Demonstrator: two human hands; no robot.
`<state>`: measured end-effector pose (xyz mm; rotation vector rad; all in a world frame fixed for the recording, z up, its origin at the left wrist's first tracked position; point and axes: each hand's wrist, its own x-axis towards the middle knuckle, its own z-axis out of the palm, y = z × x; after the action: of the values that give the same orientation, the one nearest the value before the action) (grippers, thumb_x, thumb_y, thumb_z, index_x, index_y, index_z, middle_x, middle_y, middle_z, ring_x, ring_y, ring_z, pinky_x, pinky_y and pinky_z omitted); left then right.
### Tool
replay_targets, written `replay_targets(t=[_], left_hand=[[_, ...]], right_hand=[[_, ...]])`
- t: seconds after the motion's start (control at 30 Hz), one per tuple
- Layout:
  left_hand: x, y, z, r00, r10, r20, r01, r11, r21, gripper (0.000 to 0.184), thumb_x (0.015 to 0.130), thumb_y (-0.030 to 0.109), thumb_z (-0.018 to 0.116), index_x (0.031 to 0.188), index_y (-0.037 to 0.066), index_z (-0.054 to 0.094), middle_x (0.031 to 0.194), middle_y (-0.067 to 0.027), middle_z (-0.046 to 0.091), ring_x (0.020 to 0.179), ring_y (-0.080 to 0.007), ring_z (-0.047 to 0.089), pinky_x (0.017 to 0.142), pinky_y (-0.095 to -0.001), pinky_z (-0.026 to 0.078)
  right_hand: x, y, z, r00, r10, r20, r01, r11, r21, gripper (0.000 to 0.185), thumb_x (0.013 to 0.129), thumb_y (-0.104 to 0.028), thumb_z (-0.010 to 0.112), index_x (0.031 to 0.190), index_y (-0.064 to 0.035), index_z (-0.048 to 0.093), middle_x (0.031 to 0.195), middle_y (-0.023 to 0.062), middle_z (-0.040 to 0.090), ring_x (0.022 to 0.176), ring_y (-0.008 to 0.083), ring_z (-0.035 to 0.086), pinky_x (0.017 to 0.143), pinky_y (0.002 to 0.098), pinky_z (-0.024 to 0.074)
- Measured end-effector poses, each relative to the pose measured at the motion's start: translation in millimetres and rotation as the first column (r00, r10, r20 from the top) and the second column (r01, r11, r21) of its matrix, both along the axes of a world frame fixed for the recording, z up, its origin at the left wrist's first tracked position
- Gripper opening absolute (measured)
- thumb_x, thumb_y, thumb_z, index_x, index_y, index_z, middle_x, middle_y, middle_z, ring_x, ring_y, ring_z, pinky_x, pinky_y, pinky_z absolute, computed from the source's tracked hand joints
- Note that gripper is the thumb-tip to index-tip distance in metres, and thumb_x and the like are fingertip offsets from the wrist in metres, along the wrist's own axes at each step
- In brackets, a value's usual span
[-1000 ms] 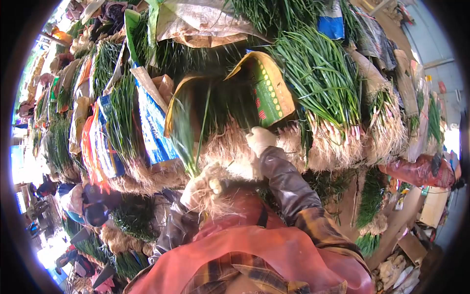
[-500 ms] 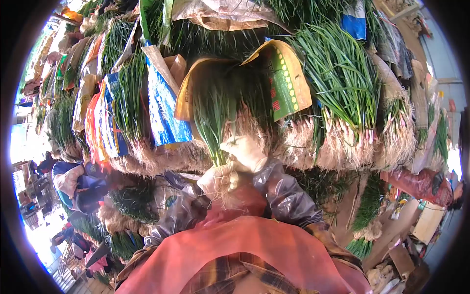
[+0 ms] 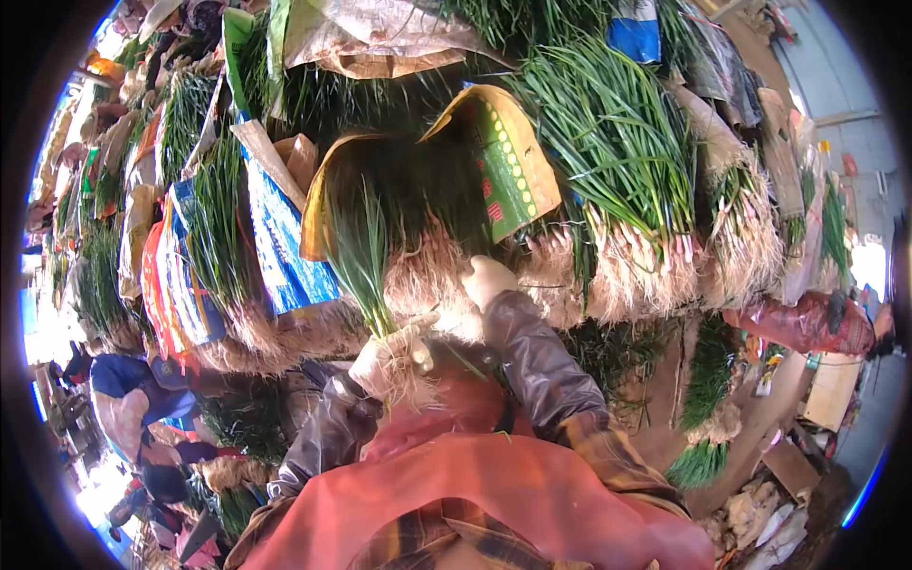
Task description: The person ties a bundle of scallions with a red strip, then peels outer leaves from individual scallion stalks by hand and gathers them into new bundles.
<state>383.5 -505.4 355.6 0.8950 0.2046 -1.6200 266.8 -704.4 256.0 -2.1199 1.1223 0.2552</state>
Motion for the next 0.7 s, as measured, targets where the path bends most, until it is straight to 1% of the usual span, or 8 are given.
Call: replay_targets(t=[0.1,0.13,0.2,0.37,0.43,0.57,0.63,0.7], left_hand=[[0,-2,-10,0.999,-0.048,-0.002,0.048,0.999,-0.019,0.051,0.095,0.026,0.053,0.137,0.0,0.04,0.095,-0.0099,0.064,0.084,-0.0218,0.059,0.075,-0.0336,0.048],[-2,-7,-8,0.997,-0.038,0.071,0.036,0.999,0.027,0.053,0.096,0.029,0.052,0.138,0.001,0.038,0.107,-0.0108,0.062,0.095,-0.022,0.058,0.082,-0.0338,0.047],[-14,-24,-4,0.99,-0.02,0.141,0.015,0.999,0.03,0.055,0.097,0.034,0.047,0.14,0.002,0.036,0.137,-0.0134,0.048,0.124,-0.0244,0.047,0.1,-0.0362,0.041],[-18,-30,-55,1.0,-0.007,0.014,0.007,0.999,0.031,0.051,0.097,0.032,0.049,0.139,0.005,0.039,0.134,-0.0112,0.051,0.117,-0.0223,0.052,0.096,-0.0368,0.044],[-16,-34,-29,0.998,-0.036,0.043,0.033,0.998,0.059,0.053,0.096,0.032,0.052,0.139,0.004,0.039,0.133,-0.0102,0.052,0.114,-0.021,0.054,0.094,-0.0351,0.045],[-12,-27,-29,0.996,0.009,0.091,-0.014,0.998,0.055,0.055,0.095,0.033,0.053,0.139,0.003,0.038,0.132,-0.0115,0.052,0.113,-0.0204,0.055,0.097,-0.0343,0.045],[-18,-30,-46,0.998,0.035,0.051,-0.036,0.999,0.023,0.048,0.097,0.031,0.049,0.135,0.003,0.043,0.124,-0.0108,0.057,0.114,-0.021,0.054,0.097,-0.0353,0.044],[-22,-45,-10,1.0,0.031,-0.004,-0.03,0.983,0.182,0.043,0.096,0.03,0.049,0.13,0.002,0.05,0.112,-0.0093,0.063,0.106,-0.0186,0.057,0.095,-0.0353,0.045]], right_hand=[[3,-1,18,0.991,-0.129,-0.014,0.13,0.985,0.112,0.026,0.085,-0.033,0.058,0.083,-0.0069,0.062,0.075,0.0129,0.062,0.069,0.0306,0.061,0.063,0.0431,0.0459],[-10,14,32,0.959,-0.067,0.276,0.129,0.969,-0.213,0.026,0.085,-0.03,0.06,0.072,-0.0079,0.059,0.065,0.0089,0.058,0.056,0.0293,0.056,0.054,0.042,0.0424],[-26,42,59,0.929,-0.027,0.369,0.127,0.96,-0.251,0.023,0.083,-0.028,0.065,0.069,-0.0097,0.061,0.061,0.0057,0.058,0.051,0.0257,0.055,0.05,0.037,0.0429],[-8,13,33,0.987,-0.119,0.105,0.148,0.927,-0.346,0.028,0.08,-0.034,0.069,0.089,-0.0083,0.066,0.077,0.0112,0.065,0.068,0.0275,0.063,0.063,0.0381,0.0502],[9,-13,13,0.984,0.058,-0.17,-0.026,0.983,0.183,0.036,0.084,-0.04,0.062,0.099,-0.0076,0.065,0.094,0.0174,0.066,0.089,0.0289,0.065,0.076,0.0382,0.0508],[0,8,49,0.988,0.001,0.152,0.051,0.941,-0.335,0.021,0.08,-0.028,0.061,0.073,-0.0076,0.063,0.066,0.0117,0.064,0.056,0.0291,0.063,0.052,0.041,0.049],[-10,29,98,0.916,0.077,0.394,0.061,0.944,-0.325,0.02,0.077,-0.017,0.063,0.061,-0.0115,0.053,0.055,0.0055,0.055,0.046,0.023,0.054,0.048,0.0392,0.0439],[-21,59,101,0.907,0.414,0.074,-0.3,0.76,-0.576,0.022,0.075,-0.018,0.066,0.061,-0.0124,0.05,0.065,0.005,0.059,0.056,0.0217,0.057,0.056,0.0387,0.0425]])
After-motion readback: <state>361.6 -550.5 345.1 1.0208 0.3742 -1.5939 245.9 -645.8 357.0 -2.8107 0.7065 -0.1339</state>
